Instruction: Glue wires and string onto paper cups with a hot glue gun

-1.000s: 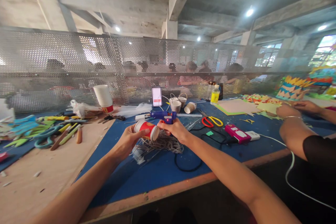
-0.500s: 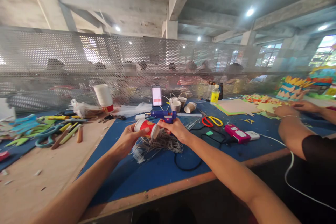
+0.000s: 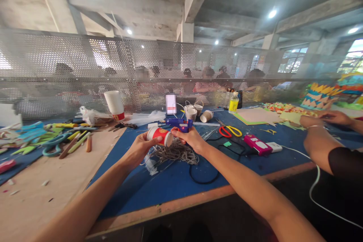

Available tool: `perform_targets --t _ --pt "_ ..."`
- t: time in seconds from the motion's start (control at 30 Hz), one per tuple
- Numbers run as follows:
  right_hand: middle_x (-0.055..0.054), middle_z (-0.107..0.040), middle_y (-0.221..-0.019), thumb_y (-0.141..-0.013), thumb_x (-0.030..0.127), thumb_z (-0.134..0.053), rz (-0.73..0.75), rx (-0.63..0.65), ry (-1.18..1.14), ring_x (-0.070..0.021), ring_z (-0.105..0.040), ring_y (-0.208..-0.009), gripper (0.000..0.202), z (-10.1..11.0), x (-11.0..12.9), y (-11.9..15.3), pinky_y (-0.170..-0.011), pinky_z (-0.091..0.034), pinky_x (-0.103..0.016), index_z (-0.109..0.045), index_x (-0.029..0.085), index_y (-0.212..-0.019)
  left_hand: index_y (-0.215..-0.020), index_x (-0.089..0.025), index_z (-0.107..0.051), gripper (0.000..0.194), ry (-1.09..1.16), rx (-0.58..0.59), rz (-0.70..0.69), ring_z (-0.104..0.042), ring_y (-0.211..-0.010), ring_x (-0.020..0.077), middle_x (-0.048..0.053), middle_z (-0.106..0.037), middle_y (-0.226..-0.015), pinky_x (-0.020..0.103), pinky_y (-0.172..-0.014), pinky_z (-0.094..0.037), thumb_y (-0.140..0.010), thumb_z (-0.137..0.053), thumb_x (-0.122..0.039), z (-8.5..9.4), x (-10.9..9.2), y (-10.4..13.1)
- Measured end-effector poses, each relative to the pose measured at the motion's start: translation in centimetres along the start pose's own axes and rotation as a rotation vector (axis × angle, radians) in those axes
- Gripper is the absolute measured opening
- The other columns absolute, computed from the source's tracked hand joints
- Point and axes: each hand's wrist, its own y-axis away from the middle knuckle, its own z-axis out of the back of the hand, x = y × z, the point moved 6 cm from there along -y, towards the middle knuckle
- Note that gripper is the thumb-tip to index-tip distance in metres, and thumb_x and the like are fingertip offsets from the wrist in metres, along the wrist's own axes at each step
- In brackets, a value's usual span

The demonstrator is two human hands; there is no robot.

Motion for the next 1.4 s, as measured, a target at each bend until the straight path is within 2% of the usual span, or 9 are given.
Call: perform_targets --t 0.2,0.37,0.67,0.97,1.2,1.4 --pt "0.002 -0.057 -0.066 -0.072 0.046 -0.078 0.012 -0.005 0.012 -0.0064 -0.039 -0.049 0.036 0.2 -0.2 -0.2 -0.046 -0.033 -0.021 -0.072 0.017 -0.092 -0.1 -0.015 -0.075 0.036 0.036 -0.002 0.017 -0.068 -0.081 0.0176 0.006 -0.076 -0.091 0.026 -0.082 -0.051 -0.068 -0.085 -0.03 0.4 0.5 -0.3" --pt "0.004 -0.055 -0.061 -0.069 0.044 -0.08 0.023 -0.021 0.029 -0.0061 -0.039 -0.048 0.035 0.2 -0.3 -0.4 -0.045 -0.033 -0.021 -0.072 0.016 -0.089 -0.1 -0.014 -0.075 0.036 0.058 0.012 0.032 -0.068 -0.081 0.0172 0.008 -0.077 -0.092 0.026 -0.08 -0.051 -0.069 -0.084 -0.03 0.4 0.6 -0.3" --pt "0.004 -0.055 -0.06 -0.067 0.046 -0.079 0.012 -0.05 0.052 -0.0063 -0.04 -0.047 0.036 0.4 -0.2 -0.3 -0.045 -0.034 -0.022 -0.071 0.016 -0.086 -0.094 -0.013 -0.074 0.033 0.064 -0.032 0.04 -0.069 -0.077 0.0188 0.008 -0.076 -0.088 0.03 -0.078 -0.053 -0.068 -0.085 -0.032 0.6 0.6 -0.3" --pt "0.004 -0.054 -0.06 -0.07 0.046 -0.077 0.046 -0.014 0.125 -0.0074 -0.042 -0.049 0.034 0.2 0.2 -0.1 -0.047 -0.036 -0.022 -0.07 0.018 -0.087 -0.094 -0.016 -0.074 0.034 0.018 -0.085 -0.058 -0.068 -0.08 0.0185 0.007 -0.076 -0.09 0.029 -0.079 -0.051 -0.066 -0.085 -0.031 1.1 -0.1 -0.4" --pt "0.002 -0.058 -0.064 -0.078 0.052 -0.07 0.084 -0.052 0.189 -0.0081 -0.041 -0.049 0.035 0.2 0.6 0.2 -0.047 -0.035 -0.023 -0.068 0.018 -0.087 -0.092 -0.015 -0.074 0.034 -0.013 -0.113 -0.101 -0.068 -0.079 0.019 0.006 -0.076 -0.088 0.03 -0.079 -0.05 -0.065 -0.085 -0.033 1.3 -0.5 -0.4" --pt "0.003 -0.056 -0.053 -0.082 0.059 -0.065 0.12 -0.13 0.347 -0.014 -0.053 -0.053 0.041 0.9 1.0 0.6 -0.059 -0.044 -0.028 -0.07 0.019 -0.091 -0.095 -0.016 -0.074 0.038 -0.06 -0.209 -0.181 -0.067 -0.075 0.0186 0.004 -0.076 -0.088 0.029 -0.074 -0.049 -0.064 -0.086 -0.036 2.7 -1.2 -0.5"
